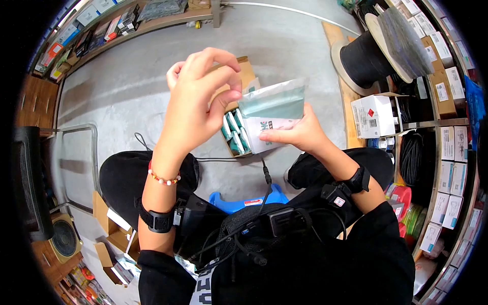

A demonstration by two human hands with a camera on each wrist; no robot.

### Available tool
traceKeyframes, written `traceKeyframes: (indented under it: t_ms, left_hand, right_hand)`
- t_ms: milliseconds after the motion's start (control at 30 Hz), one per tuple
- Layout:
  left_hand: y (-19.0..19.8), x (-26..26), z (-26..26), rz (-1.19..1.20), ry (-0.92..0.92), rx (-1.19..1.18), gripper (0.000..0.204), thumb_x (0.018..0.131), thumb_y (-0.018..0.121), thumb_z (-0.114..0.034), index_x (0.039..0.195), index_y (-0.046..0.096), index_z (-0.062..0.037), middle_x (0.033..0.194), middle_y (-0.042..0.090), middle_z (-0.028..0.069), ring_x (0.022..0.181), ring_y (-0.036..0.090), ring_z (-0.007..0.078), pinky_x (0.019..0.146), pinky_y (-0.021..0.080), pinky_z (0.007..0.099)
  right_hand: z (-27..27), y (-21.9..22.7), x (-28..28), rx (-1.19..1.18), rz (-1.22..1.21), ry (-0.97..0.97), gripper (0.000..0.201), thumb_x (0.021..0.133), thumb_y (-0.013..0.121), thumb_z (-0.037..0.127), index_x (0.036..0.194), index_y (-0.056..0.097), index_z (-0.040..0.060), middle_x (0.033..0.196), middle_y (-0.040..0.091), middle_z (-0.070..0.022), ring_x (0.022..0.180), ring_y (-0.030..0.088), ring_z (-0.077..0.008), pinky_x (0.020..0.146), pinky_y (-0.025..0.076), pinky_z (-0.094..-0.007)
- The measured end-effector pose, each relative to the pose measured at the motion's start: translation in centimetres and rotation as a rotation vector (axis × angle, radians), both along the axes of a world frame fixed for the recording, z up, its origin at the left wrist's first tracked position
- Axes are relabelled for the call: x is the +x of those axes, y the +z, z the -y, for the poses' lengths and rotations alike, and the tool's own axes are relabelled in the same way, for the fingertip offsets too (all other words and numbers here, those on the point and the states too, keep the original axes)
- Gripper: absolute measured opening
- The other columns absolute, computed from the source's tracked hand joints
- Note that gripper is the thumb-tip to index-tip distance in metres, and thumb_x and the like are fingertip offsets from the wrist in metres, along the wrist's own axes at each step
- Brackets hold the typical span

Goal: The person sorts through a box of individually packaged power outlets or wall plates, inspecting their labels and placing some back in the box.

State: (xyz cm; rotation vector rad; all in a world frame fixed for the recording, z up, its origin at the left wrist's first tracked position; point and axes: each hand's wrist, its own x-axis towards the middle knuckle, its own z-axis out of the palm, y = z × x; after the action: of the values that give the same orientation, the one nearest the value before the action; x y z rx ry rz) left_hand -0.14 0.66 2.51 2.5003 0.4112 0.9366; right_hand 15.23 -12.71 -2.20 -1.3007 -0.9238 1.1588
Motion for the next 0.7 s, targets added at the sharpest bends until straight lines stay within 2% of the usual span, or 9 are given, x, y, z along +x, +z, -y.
traceKeyframes:
  t_ms: [67,100,200,233,333,467,700]
  left_hand:
    - [0.0,0.2,-0.5,0.098,0.007,-0.064,0.009,0.065,0.060,-0.006,0.069,0.053,-0.0095,0.089,0.053,-0.0004,0.087,0.049,0.0200,0.077,0.031,0.0347]
    - [-0.2,0.6,-1.1,0.253,-0.034,-0.068,0.008,0.069,0.062,-0.011,0.069,0.055,-0.0068,0.080,0.057,0.0019,0.074,0.054,0.0173,0.066,0.037,0.0280]
    - [-0.1,0.3,0.0,0.148,0.130,-0.416,0.015,0.071,0.063,-0.017,0.070,0.056,-0.0035,0.071,0.058,0.0037,0.064,0.055,0.0135,0.058,0.040,0.0247]
    - [-0.2,0.3,0.1,0.097,0.077,-0.480,0.022,0.070,0.066,-0.023,0.074,0.060,-0.0019,0.069,0.060,0.0056,0.060,0.055,0.0109,0.057,0.042,0.0250]
    - [-0.6,0.4,1.1,-0.169,0.016,-0.622,0.022,0.072,0.064,-0.023,0.084,0.062,-0.0055,0.067,0.059,-0.0007,0.064,0.052,0.0070,0.062,0.036,0.0212]
    - [-1.0,1.2,2.1,-0.130,0.042,-0.824,0.020,0.070,0.068,-0.019,0.080,0.065,-0.0012,0.066,0.060,0.0012,0.059,0.049,0.0047,0.055,0.037,0.0185]
    - [-2.6,1.5,2.1,0.142,-0.008,-1.022,0.015,0.070,0.068,-0.011,0.073,0.064,0.0024,0.063,0.061,0.0039,0.057,0.052,0.0046,0.052,0.040,0.0189]
  right_hand:
    - [0.0,0.0,0.0,0.012,-0.002,-0.034,0.046,0.057,0.077,0.011,0.096,0.056,-0.0007,0.091,0.061,-0.0068,0.081,0.057,-0.0116,0.074,0.046,-0.0260]
    - [0.0,0.0,0.0,0.013,0.001,-0.046,0.046,0.057,0.077,0.011,0.097,0.056,-0.0007,0.091,0.061,-0.0069,0.081,0.057,-0.0117,0.074,0.046,-0.0262]
    - [0.0,-0.1,0.1,0.018,0.020,-0.067,0.047,0.057,0.077,0.011,0.097,0.056,-0.0008,0.091,0.061,-0.0071,0.081,0.057,-0.0122,0.074,0.047,-0.0267]
    - [0.0,-0.1,0.2,0.023,0.033,-0.064,0.047,0.057,0.077,0.010,0.097,0.056,-0.0010,0.091,0.061,-0.0072,0.081,0.058,-0.0124,0.073,0.047,-0.0269]
    - [-0.1,0.1,0.1,0.035,0.014,-0.067,0.046,0.058,0.076,0.009,0.098,0.055,-0.0017,0.091,0.061,-0.0078,0.081,0.058,-0.0132,0.073,0.048,-0.0279]
    - [-0.1,0.4,-0.2,0.019,-0.032,-0.075,0.044,0.060,0.075,0.007,0.098,0.055,-0.0026,0.091,0.061,-0.0092,0.082,0.058,-0.0146,0.073,0.048,-0.0291]
    - [-0.3,-0.1,-0.4,0.005,-0.056,-0.085,0.045,0.060,0.075,0.007,0.099,0.054,-0.0030,0.092,0.060,-0.0104,0.082,0.058,-0.0155,0.074,0.048,-0.0296]
